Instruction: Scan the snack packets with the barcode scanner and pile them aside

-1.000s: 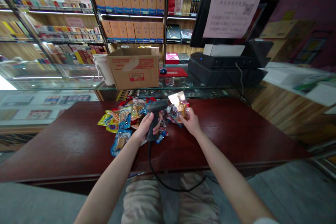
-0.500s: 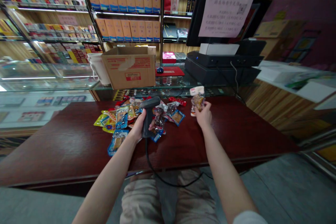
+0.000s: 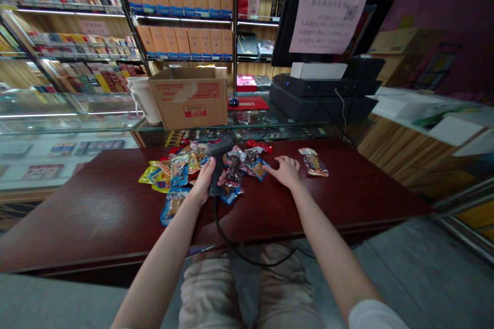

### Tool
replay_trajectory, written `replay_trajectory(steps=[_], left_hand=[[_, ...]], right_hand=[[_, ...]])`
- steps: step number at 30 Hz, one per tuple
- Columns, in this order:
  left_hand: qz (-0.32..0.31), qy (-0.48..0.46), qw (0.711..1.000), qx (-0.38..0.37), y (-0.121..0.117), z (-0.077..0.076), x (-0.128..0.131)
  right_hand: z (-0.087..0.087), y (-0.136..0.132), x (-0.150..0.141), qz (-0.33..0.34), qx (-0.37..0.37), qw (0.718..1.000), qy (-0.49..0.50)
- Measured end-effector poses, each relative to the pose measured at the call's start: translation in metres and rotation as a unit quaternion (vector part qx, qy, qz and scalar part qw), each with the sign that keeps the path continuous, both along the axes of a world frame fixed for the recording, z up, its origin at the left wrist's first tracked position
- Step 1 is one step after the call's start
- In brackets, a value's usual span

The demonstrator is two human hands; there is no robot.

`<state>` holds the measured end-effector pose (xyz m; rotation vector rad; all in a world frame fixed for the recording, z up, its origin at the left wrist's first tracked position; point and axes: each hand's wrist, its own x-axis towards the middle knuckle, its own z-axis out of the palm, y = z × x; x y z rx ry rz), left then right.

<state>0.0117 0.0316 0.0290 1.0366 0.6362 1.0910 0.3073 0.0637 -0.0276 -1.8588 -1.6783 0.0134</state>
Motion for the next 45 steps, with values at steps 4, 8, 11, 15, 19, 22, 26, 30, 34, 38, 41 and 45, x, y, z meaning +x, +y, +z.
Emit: replay_trajectory(steps=[4, 8, 11, 15, 19, 22, 26, 30, 34, 38, 41, 45], left_hand=[[0.013, -0.001, 1.0, 0.008, -0.001, 0.003, 0.001], [0.031, -0.009, 0.999, -0.017, -0.002, 0.003, 0.0], [0.026, -0.002, 0.999, -0.045, -0.001, 0.001, 0.0], [0.011, -0.002, 0.999, -0.038, -0.002, 0.001, 0.001], [-0.011, 0.011, 1.0, -0.015, -0.005, 0.001, 0.001], [-0.028, 0.03, 0.999, 0.012, -0.009, -0.001, 0.004], [-0.055, 0.06, 0.995, 0.057, -0.013, -0.004, 0.011], [-0.072, 0.07, 0.993, 0.066, -0.015, -0.005, 0.014], [-0.077, 0.062, 0.993, 0.062, -0.012, -0.007, 0.014], [-0.065, 0.058, 0.994, 0.072, -0.009, -0.012, 0.014], [-0.061, 0.059, 0.993, 0.078, -0.008, -0.013, 0.015], [-0.08, 0.074, 0.99, 0.09, -0.009, -0.011, 0.015]], right_hand=[[-0.01, 0.005, -0.022, 0.032, -0.039, 0.999, 0.02], [-0.007, 0.006, -0.016, 0.017, -0.014, 0.995, 0.093], [-0.001, 0.008, -0.005, 0.005, 0.066, 0.972, 0.226], [0.002, 0.014, 0.005, -0.016, 0.125, 0.9, 0.418], [0.002, 0.017, 0.001, 0.023, 0.117, 0.828, 0.548], [0.005, 0.013, -0.009, 0.057, 0.149, 0.804, 0.573], [0.011, 0.006, -0.022, 0.106, 0.18, 0.815, 0.54], [0.013, 0.006, -0.025, 0.102, 0.183, 0.815, 0.541], [0.014, 0.007, -0.025, 0.12, 0.191, 0.816, 0.532], [0.014, 0.004, -0.032, 0.165, 0.179, 0.806, 0.539], [0.015, 0.001, -0.038, 0.183, 0.167, 0.822, 0.513], [0.019, -0.004, -0.042, 0.186, 0.153, 0.857, 0.455]])
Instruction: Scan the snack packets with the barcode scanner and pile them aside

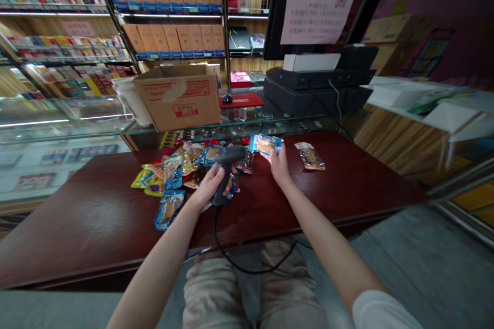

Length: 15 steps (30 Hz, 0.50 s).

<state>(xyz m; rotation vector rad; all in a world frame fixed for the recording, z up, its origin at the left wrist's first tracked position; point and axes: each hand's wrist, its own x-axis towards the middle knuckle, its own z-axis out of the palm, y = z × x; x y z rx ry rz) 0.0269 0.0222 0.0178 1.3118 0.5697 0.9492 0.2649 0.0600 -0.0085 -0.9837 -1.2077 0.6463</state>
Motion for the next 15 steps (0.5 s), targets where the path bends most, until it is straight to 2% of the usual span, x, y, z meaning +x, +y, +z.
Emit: replay_trajectory(steps=[4, 9, 11, 15], left_hand=[[-0.003, -0.004, 1.0, 0.0, -0.001, 0.0, 0.001], [0.018, -0.014, 1.0, -0.009, 0.0, -0.003, 0.002], [0.03, -0.02, 0.999, -0.013, 0.0, -0.003, 0.002], [0.016, -0.025, 0.999, -0.011, -0.001, 0.001, -0.002]], right_hand=[[0.002, -0.002, -0.001, 0.004, 0.004, 1.0, -0.01], [-0.004, 0.001, -0.002, 0.007, 0.022, 1.0, 0.002], [-0.006, 0.004, 0.003, -0.027, 0.028, 0.999, -0.019], [-0.005, 0.008, 0.028, -0.173, 0.03, 0.981, -0.083]])
